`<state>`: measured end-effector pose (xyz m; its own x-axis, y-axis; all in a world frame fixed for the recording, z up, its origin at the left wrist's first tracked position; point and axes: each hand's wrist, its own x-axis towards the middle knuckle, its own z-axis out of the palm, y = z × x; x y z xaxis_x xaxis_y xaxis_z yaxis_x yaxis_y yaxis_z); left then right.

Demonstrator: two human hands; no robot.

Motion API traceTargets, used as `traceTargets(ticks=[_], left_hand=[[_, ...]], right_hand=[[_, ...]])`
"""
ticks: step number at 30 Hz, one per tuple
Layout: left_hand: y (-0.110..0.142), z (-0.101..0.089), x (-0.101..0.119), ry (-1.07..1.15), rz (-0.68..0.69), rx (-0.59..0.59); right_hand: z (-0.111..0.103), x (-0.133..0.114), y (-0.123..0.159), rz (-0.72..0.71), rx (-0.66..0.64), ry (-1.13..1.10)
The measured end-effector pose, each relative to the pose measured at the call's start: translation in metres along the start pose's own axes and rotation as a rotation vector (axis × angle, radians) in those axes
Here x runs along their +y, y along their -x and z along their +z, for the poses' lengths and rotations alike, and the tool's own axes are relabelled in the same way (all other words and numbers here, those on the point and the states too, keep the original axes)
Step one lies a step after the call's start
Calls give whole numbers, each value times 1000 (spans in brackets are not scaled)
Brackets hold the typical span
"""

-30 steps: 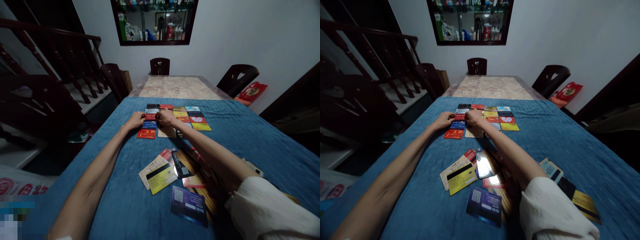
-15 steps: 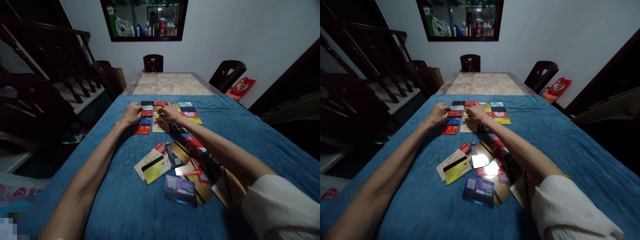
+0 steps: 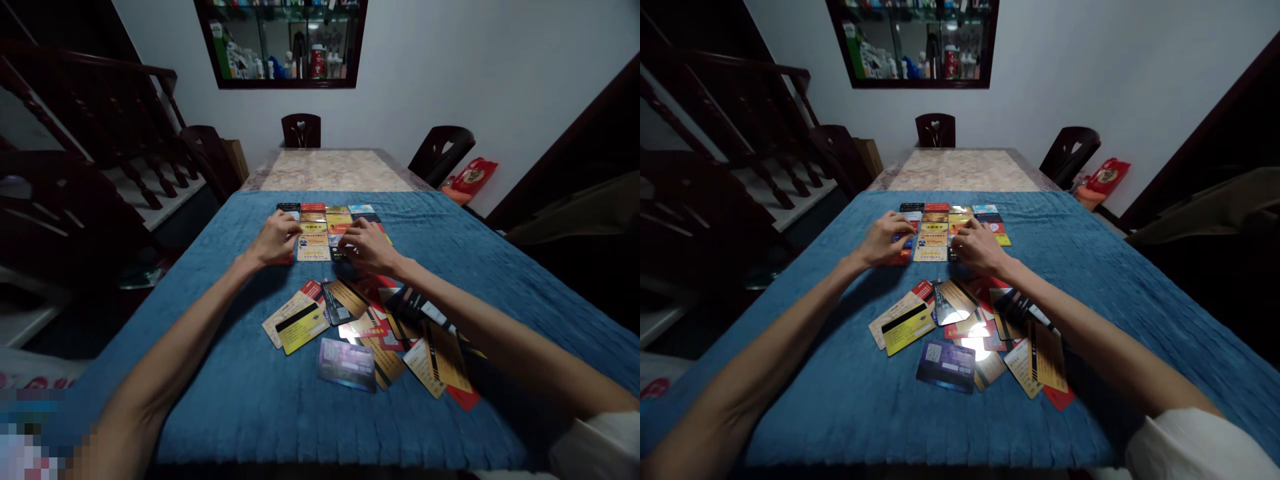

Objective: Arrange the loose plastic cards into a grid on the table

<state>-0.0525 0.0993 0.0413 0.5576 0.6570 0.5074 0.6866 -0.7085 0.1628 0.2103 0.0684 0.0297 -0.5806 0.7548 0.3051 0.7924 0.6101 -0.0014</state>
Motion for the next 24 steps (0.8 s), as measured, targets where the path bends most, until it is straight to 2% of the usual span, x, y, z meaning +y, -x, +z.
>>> traceTargets(ticks=[4,6,12,18,24], left_hand=[[13,6,27,116,112,-32],[19,11,41,151,163,-91],[37,26,72,256,204,-217],[49,32,84,249,199,-359],[54,28,85,234,169,-419]], right_hand=[[1,1,32,-120,82,-47],[3,0,45,-160,116,-57],[4,-10,72,-174,159,-85],[2,-22,85,-178,112,-118],[0,-31,90,-185,31,-113]])
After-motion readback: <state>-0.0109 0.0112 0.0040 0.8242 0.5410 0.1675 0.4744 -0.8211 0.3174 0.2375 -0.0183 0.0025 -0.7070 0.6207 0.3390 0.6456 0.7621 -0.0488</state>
